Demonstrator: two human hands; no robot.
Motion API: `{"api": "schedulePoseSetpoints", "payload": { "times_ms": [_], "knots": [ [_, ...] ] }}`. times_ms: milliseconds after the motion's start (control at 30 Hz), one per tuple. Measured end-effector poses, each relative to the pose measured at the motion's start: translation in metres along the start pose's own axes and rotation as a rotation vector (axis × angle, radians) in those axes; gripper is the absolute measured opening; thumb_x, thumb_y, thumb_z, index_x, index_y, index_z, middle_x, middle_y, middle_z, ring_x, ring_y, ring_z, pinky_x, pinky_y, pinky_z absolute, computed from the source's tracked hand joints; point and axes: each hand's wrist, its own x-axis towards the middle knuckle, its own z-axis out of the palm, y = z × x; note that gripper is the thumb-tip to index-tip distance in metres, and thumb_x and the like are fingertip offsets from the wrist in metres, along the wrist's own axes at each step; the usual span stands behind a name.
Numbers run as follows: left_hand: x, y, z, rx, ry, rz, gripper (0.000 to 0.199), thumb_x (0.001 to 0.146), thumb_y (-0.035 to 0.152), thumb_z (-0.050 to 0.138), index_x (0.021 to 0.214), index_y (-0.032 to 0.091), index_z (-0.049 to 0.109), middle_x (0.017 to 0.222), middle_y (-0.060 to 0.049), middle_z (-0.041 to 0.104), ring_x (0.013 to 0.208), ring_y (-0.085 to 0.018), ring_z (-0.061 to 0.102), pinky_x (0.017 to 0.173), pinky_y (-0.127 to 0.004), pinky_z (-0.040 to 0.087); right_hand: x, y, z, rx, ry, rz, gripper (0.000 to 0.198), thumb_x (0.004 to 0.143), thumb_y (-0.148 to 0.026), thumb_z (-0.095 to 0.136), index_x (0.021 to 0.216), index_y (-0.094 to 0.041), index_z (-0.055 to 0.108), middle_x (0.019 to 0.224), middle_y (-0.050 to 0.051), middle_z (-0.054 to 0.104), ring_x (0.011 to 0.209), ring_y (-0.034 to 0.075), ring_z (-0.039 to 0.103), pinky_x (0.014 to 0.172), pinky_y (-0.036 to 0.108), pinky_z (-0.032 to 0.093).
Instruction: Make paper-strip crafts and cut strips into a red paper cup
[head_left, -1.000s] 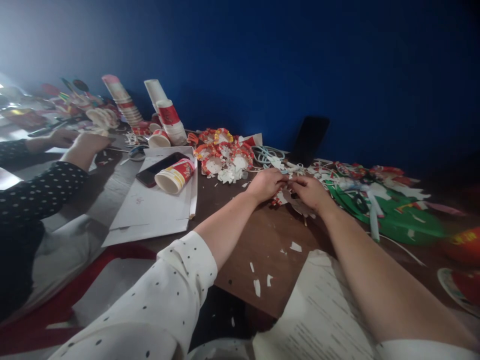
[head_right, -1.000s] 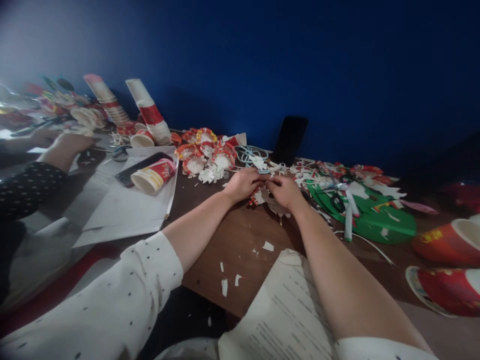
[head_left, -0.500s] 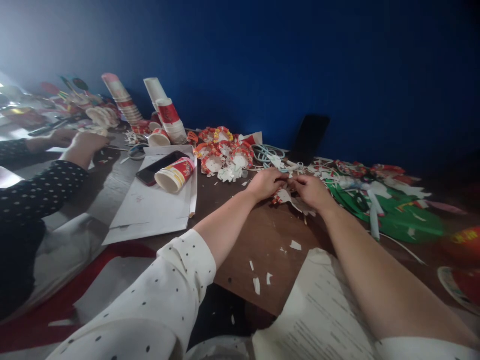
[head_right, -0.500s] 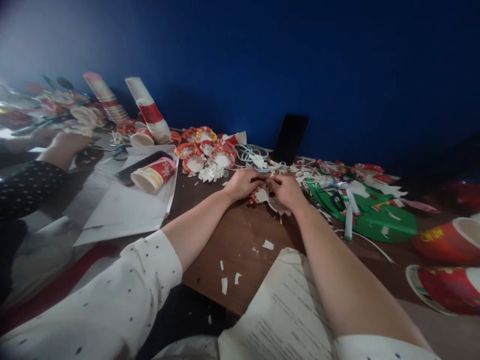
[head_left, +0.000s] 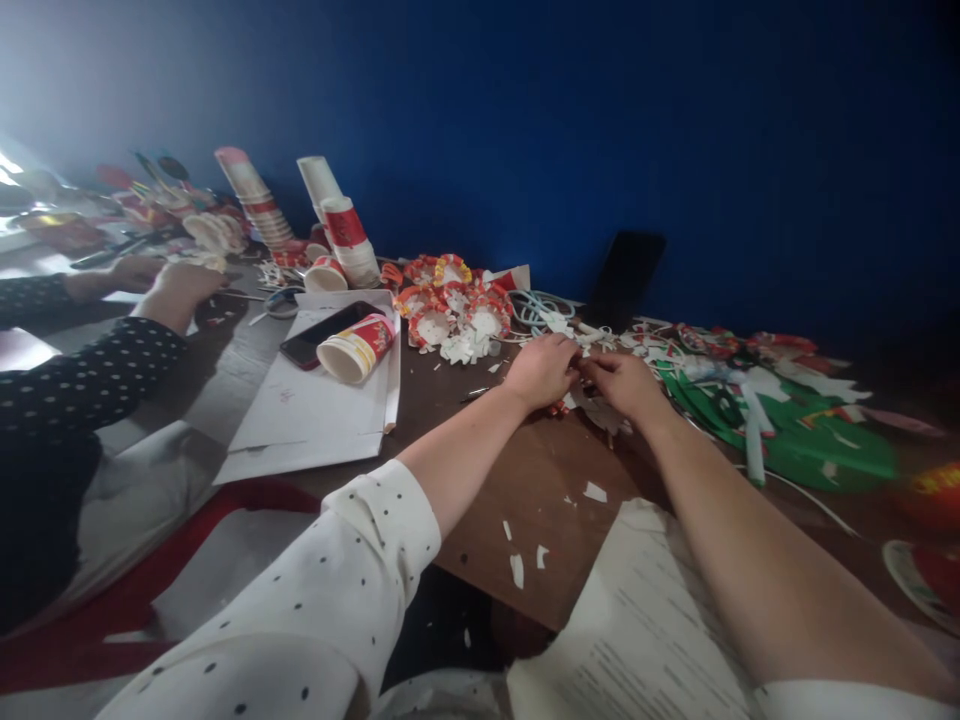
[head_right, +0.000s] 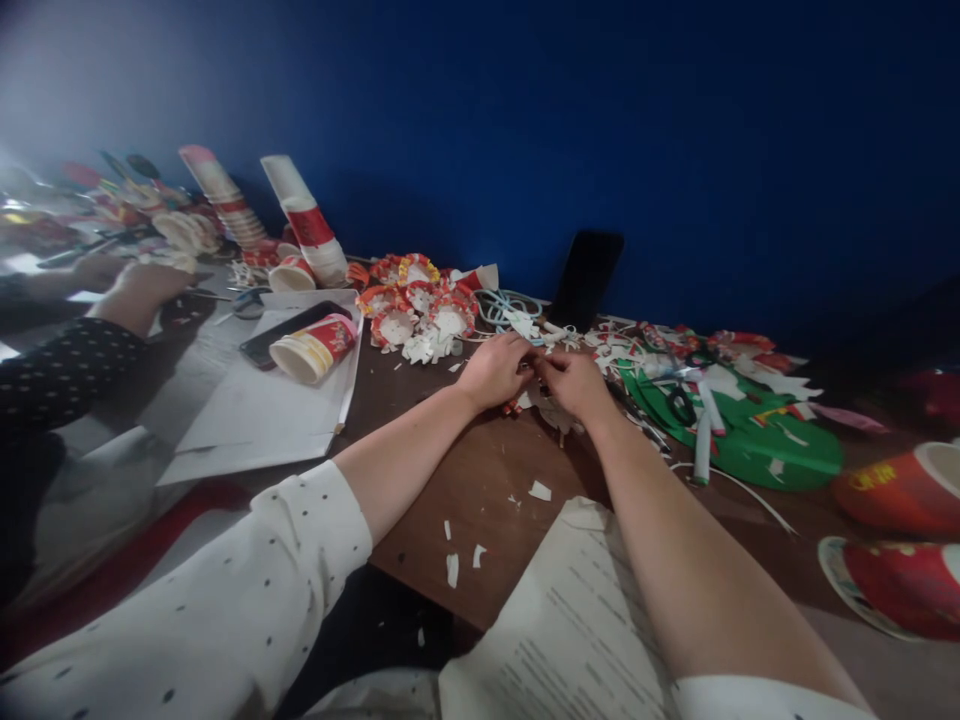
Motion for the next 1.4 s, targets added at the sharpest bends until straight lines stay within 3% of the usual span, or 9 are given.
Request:
{"api": "schedulePoseSetpoints", "payload": {
  "times_ms": [433,833,1133,1400],
  "knots": [
    [-0.002,0.005,0.001,0.051,-0.016,-0.028,0.023,0.081,0.017,0.049,0.099,0.013,0.063,0.104,-0.013,0.062,0.102,-0.024,0.056,0.093,-0.035,0.043,-0.001,-0.004,-0.002,-0.012,-0.014,0.061,0.027,0.081,-0.038,0.055,0.080,-0.018,0.073,0.066,0.003,0.068,0.061,0.018,0.061,0.056,0.026,0.045],
    [-0.002,0.005,0.001,-0.042,-0.051,-0.057,0.029,0.078,0.017,0.051,0.103,0.014,0.065,0.104,-0.012,0.063,0.102,-0.023,0.057,0.093,-0.034,0.045,-0.003,-0.010,-0.003,-0.086,-0.021,0.039,0.025,0.080,-0.032,0.054,0.083,-0.017,0.074,0.067,0.005,0.071,0.063,0.019,0.064,0.059,0.028,0.045],
    [-0.003,0.002,0.002,-0.176,-0.047,-0.229,0.031,0.080,0.022,0.051,0.105,0.018,0.069,0.109,-0.008,0.066,0.101,-0.020,0.060,0.090,-0.028,0.046,-0.004,-0.015,-0.002,-0.110,0.020,0.034,0.025,0.077,-0.024,0.057,0.094,-0.017,0.074,0.080,0.007,0.073,0.071,0.021,0.066,0.068,0.030,0.049],
    [-0.003,0.005,-0.004,-0.211,-0.155,-0.355,0.033,0.086,0.029,0.047,0.113,0.024,0.066,0.106,-0.004,0.071,0.101,-0.020,0.063,0.089,-0.030,0.047,-0.005,-0.011,0.002,-0.086,0.034,-0.021,0.025,0.077,-0.025,0.057,0.094,-0.018,0.073,0.084,0.006,0.074,0.074,0.020,0.066,0.071,0.031,0.050]
  ]
}}
